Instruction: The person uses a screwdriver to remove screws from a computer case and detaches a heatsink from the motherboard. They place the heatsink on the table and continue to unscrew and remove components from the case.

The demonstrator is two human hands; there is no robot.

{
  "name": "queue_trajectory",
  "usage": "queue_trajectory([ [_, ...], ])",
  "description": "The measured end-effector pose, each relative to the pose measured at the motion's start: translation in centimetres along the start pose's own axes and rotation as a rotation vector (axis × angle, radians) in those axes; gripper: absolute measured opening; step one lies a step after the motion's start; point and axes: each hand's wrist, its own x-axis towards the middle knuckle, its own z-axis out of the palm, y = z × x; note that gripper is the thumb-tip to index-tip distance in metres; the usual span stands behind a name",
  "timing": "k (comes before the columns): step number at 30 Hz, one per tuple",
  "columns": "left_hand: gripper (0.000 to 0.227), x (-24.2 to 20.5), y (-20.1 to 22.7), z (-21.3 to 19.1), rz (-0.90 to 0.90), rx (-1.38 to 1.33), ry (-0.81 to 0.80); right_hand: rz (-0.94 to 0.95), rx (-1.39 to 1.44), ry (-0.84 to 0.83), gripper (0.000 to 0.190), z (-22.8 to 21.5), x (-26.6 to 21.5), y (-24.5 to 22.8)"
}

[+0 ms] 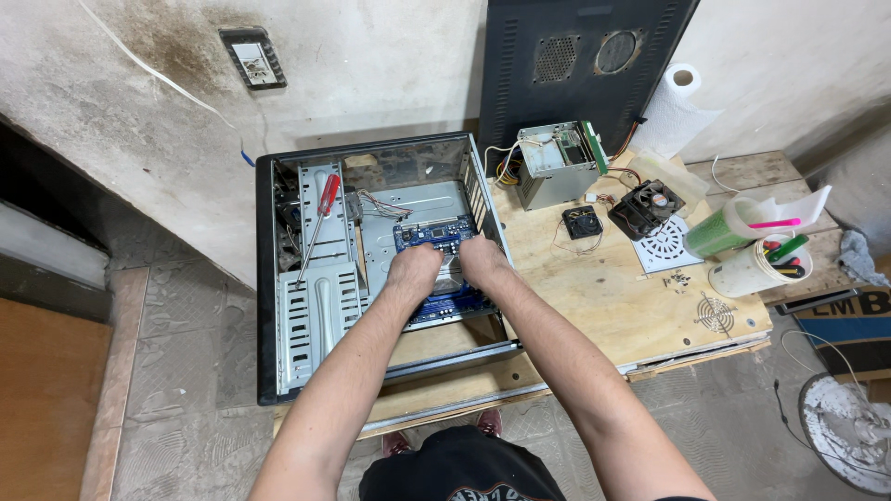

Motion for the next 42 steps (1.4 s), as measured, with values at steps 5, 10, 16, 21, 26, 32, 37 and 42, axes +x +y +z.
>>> queue_trajectory([
  [5,0.028,0.1,-0.1,0.3,0.049,-0.084,-0.029,-0.16,-0.135,0.019,0.026,2.3,1.1,1.3],
  [10,0.027,-0.3,-0.1,-0.8,0.033,-0.128,-0.015,-0.226,-0.237,0.067,0.026,3.1,1.8,1.8],
  [16,0.023,0.4,-0.4,-0.9,0.019,-0.309,-0.032,-0.297,-0.271,0.133,0.026,3.3,1.0,1.7],
  [21,0.021,-0.7,-0.7,-4.8,-0.011,-0.349,0.027,-0.328,-0.339,0.239,0.021,4.0,1.3,2.3],
  [26,0.028,2.1,-5.0,-1.4,-0.228,-0.743,0.342,-0.604,-0.351,0.845,0.007,1.3,0.3,1.2],
  [32,0.025,0.3,-2.6,-5.7,-0.189,-1.227,0.621,-0.596,-0.061,0.918,0.013,-2.6,-3.3,-0.6],
  [37,0.041,-0.2,-0.6,-6.2,-0.012,-1.373,0.649,-0.553,0.058,1.008,0.018,-3.5,-4.4,-0.2],
  [42,0.036,-0.3,0.4,-5.8,0.029,-1.034,0.644,-0.438,0.638,1.029,0.012,-3.9,-3.7,1.8],
])
